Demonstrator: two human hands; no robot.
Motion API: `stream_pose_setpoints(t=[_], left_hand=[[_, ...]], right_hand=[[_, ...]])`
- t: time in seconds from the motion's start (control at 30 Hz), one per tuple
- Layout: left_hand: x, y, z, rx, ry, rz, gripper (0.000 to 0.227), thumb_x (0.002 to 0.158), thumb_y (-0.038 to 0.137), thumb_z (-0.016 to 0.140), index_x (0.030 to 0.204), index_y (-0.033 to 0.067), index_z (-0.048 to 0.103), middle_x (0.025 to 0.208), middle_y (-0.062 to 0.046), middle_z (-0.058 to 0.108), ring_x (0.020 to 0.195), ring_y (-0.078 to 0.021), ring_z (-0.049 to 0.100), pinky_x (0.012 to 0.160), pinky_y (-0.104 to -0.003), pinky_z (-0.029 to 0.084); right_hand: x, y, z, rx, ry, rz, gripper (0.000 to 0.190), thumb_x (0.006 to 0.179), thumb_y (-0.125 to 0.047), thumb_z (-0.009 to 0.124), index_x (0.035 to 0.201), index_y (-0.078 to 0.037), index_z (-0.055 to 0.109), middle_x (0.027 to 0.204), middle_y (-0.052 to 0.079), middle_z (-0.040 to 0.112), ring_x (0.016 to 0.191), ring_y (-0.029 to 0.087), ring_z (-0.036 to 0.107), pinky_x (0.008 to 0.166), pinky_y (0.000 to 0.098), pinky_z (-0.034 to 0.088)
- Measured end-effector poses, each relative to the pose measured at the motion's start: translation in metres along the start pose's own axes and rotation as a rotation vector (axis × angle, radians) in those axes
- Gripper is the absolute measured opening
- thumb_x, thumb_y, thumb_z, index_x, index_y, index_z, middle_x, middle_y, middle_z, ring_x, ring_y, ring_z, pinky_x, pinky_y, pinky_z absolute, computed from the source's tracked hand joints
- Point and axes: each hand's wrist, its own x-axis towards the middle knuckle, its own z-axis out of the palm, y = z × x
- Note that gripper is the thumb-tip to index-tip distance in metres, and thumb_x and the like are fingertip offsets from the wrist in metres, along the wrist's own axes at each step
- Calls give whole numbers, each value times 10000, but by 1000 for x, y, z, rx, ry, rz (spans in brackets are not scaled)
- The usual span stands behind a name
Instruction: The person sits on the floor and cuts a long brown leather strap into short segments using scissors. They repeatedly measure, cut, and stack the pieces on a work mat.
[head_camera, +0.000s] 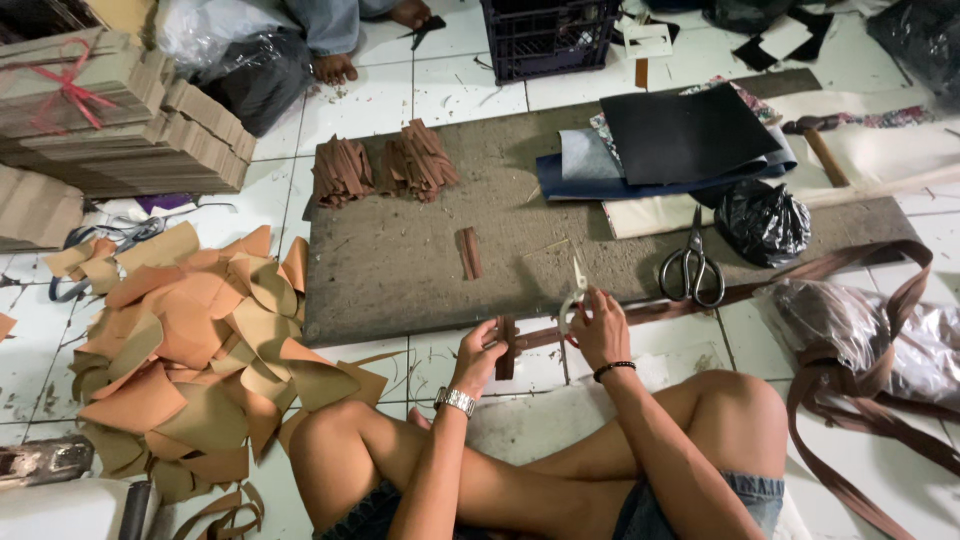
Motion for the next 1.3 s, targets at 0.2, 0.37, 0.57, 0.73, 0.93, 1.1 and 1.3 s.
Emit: stream_pose_setpoints(t=[0.2,0.37,0.57,0.73,0.93,1.1,1.3], left_hand=[[3,-11,-5,-95,-5,15,520,831,-7,644,1351,4,626,1174,-198,736,1020,-245,698,826,-355,623],[-13,17,13,-168,-3,6,489,825,-42,631,1312,-4,650,1134,-218,745,971,-279,727,779,-373,651],[-28,56,31,-166,58,-28,506,840,-24,663,1341,42,644,1143,-160,748,985,-248,722,809,-365,646],[-35,66,40,-303,67,-16,513,867,-88,648,1371,-11,598,1167,-223,726,1031,-318,718,835,-416,637],[-44,66,38,-388,5,66,497,890,-102,588,1384,-54,556,1322,-263,666,1185,-362,668,912,-435,607],[-52,63,36,-468,-47,121,545,889,-151,533,1428,-85,490,1361,-312,620,1286,-432,588,1062,-493,515],[-41,41,20,-222,242,-7,555,881,181,822,1341,-25,591,1142,-200,719,958,-259,724,800,-362,648]], right_hand=[[39,32,-5,-181,151,-213,439,933,-243,657,1325,-45,646,1061,246,704,1099,407,691,983,466,556],[53,43,4,-253,274,-324,323,884,-187,710,1181,-59,709,1103,176,720,1141,325,675,1008,395,549],[39,32,31,-112,285,-411,75,913,-122,673,926,-113,746,881,89,708,898,254,687,861,347,557],[-12,-15,40,112,65,-380,73,799,-204,767,866,-219,745,713,-8,647,735,198,682,683,340,572],[-51,-56,15,393,-559,-69,466,924,-385,697,1280,-92,633,637,42,754,674,228,759,705,377,580],[-61,-59,13,461,-722,96,244,892,-378,705,902,-153,796,577,24,737,520,133,698,569,246,561],[-68,-43,18,595,-726,108,226,904,-223,714,889,0,748,712,135,776,598,178,741,561,260,602]])
